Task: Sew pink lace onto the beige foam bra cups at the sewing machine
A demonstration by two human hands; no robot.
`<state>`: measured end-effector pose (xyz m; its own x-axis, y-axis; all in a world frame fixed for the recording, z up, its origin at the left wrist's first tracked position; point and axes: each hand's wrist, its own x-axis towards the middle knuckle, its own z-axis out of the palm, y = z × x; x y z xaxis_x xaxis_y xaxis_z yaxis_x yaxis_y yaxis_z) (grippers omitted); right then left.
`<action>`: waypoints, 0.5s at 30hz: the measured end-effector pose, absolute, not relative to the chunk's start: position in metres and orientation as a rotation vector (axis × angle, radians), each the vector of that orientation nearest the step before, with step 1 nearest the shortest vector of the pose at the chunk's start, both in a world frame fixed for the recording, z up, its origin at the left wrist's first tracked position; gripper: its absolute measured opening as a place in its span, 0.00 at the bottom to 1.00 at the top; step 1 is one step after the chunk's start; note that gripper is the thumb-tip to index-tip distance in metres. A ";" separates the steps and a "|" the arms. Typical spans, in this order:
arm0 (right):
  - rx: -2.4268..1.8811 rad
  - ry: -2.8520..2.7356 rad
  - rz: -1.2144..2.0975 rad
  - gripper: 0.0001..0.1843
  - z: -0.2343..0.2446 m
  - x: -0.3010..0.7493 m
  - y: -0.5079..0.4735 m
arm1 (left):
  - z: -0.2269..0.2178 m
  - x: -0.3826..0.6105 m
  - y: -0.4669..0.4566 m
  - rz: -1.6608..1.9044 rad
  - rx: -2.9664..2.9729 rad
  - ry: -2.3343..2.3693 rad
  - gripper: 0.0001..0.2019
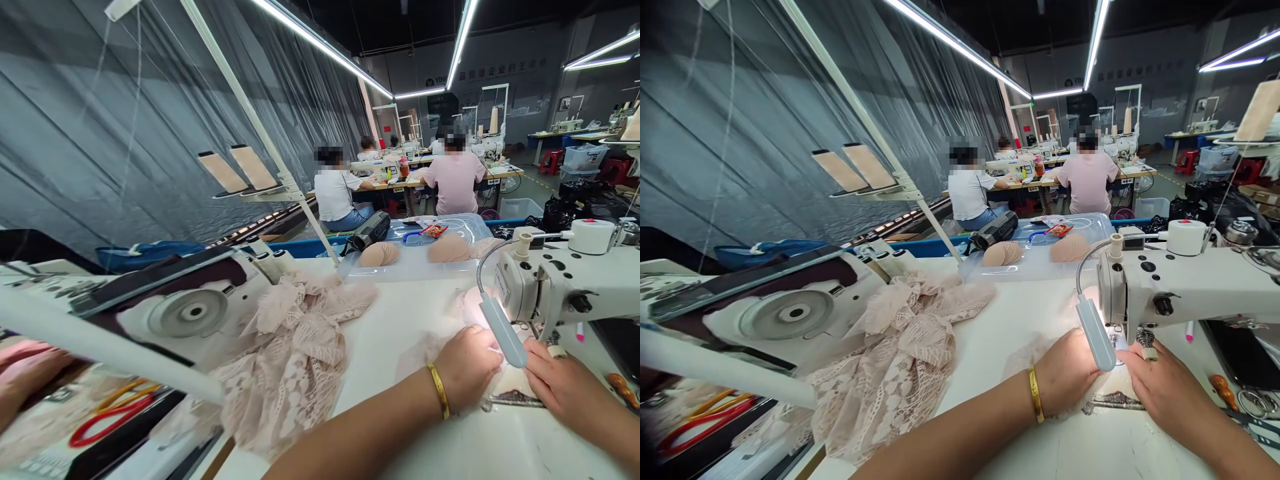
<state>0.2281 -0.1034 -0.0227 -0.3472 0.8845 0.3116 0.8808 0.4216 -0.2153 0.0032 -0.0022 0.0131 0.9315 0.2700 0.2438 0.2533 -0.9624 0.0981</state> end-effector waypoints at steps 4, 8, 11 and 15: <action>-1.547 -2.296 0.070 0.16 -0.025 0.230 -0.103 | 0.005 0.010 -0.001 0.481 3.073 0.420 0.13; -1.522 -2.284 0.057 0.16 -0.028 0.232 -0.103 | 0.001 0.013 0.001 0.488 3.109 0.441 0.13; -1.533 -2.283 0.081 0.15 -0.028 0.232 -0.103 | 0.002 0.013 0.003 0.439 3.105 0.490 0.15; -1.551 -2.271 0.106 0.15 -0.026 0.231 -0.103 | 0.010 0.009 -0.001 0.431 3.083 0.682 0.17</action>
